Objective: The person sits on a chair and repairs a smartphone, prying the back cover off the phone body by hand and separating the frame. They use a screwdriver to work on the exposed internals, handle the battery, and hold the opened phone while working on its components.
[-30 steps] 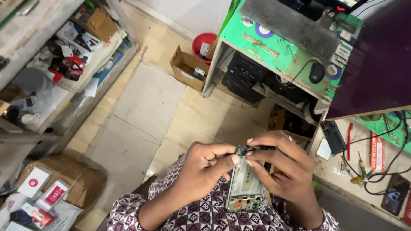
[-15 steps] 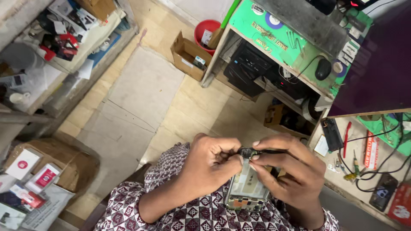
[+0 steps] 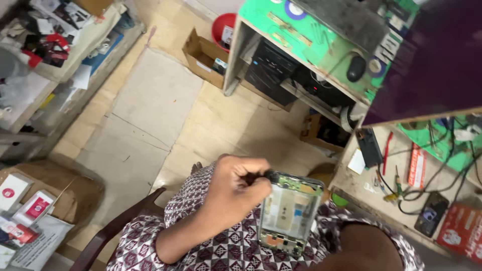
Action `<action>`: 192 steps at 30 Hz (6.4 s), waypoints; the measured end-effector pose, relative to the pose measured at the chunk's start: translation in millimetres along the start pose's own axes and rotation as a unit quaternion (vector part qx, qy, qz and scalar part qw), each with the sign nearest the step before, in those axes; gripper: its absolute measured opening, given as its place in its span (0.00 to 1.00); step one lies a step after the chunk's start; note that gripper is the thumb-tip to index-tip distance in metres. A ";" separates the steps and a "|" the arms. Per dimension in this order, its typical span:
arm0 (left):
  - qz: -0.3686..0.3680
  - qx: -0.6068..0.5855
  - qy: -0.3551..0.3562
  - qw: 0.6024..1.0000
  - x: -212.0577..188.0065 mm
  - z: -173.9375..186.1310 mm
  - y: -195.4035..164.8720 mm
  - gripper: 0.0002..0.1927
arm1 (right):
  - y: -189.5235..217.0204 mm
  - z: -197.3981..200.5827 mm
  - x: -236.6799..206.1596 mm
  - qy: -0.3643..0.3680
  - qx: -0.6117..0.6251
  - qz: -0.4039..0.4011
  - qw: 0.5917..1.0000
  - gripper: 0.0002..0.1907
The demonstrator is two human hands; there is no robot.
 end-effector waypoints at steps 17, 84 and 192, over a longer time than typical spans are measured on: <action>-0.016 0.045 -0.021 0.999 -10.1 -38.4 -28.8 0.06 | -36.5 22.1 3.3 -0.201 -0.080 -0.089 0.972 0.25; -0.192 0.197 0.066 0.959 -14.2 -63.0 -54.0 0.06 | -46.6 30.4 -21.4 -0.094 0.018 -0.239 0.966 0.06; -0.248 0.226 0.033 0.941 -18.0 -64.1 -58.7 0.08 | -45.5 27.9 -16.8 -0.074 -0.022 -0.229 0.970 0.11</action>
Point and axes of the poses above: each hand's wrist, its own x-axis towards the middle knuckle, its own z-axis out of the back of the hand, y = z × x, the point moved 3 cm from there along x, towards the middle knuckle, and after that the axes turned 6 degrees about -z, right-handed, at the moved point
